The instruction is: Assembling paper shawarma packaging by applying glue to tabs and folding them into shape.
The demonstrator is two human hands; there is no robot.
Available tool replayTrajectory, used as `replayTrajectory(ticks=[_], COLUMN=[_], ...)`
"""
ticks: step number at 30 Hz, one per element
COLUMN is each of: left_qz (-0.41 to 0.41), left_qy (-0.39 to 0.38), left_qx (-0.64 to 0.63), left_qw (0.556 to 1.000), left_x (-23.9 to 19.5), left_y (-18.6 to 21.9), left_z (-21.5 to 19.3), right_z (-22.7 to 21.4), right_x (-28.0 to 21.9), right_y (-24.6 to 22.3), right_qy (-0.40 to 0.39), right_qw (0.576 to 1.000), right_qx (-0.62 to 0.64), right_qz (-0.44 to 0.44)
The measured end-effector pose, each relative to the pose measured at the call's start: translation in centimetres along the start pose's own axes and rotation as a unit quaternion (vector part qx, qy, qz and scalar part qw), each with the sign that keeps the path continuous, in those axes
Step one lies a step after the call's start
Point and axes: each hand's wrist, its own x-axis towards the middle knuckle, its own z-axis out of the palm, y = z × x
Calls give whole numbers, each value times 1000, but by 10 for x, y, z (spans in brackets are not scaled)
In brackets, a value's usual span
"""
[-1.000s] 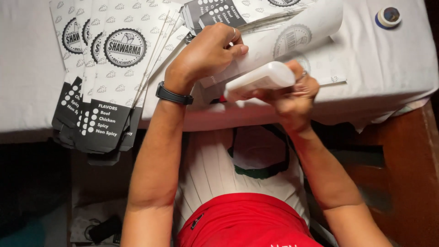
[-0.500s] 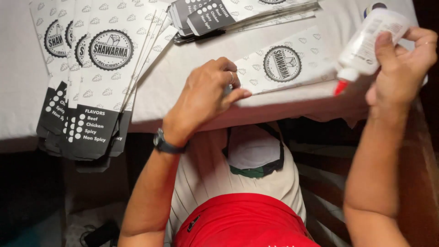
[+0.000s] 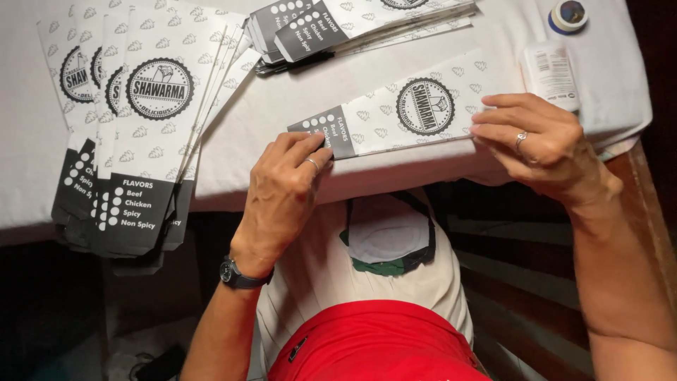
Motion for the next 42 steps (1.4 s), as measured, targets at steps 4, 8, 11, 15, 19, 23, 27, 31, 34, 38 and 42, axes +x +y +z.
replayTrajectory(ticks=[4,8,11,15,19,23,27,31,34,38,42], left_qz=[5,3,6,9,16,24,27,21,19,-2,-80], left_qy=[7,9,21,24,33,46,14,9,20,26,22], left_qx=[14,19,27,43,58,76,88,83,70,65,-10], left_qw=[1000,1000,999,999,998,996,996,996,997,998,997], left_x=[0,1,2,2,5,3,-4,-4,-6,-10,-6], left_y=[-1,1,3,6,9,11,11,17,19,19,24], left_z=[2,1,1,0,-1,-1,-1,-2,2,3,-1], right_z=[1,4,6,6,9,10,8,23,32,42,47], right_x=[1,0,0,0,-3,-4,0,2,38,58,50], right_y=[2,2,2,1,3,4,-1,11,2,1,11], right_qy=[-4,4,12,19,27,24,9,-23,28,-175,-270], right_qw=[1000,999,999,999,999,999,999,993,998,974,941], right_qx=[-1,-30,-34,-35,-31,-43,-53,-98,-23,9,-41], right_qz=[-9,-20,-18,-14,-13,-14,11,67,57,143,201])
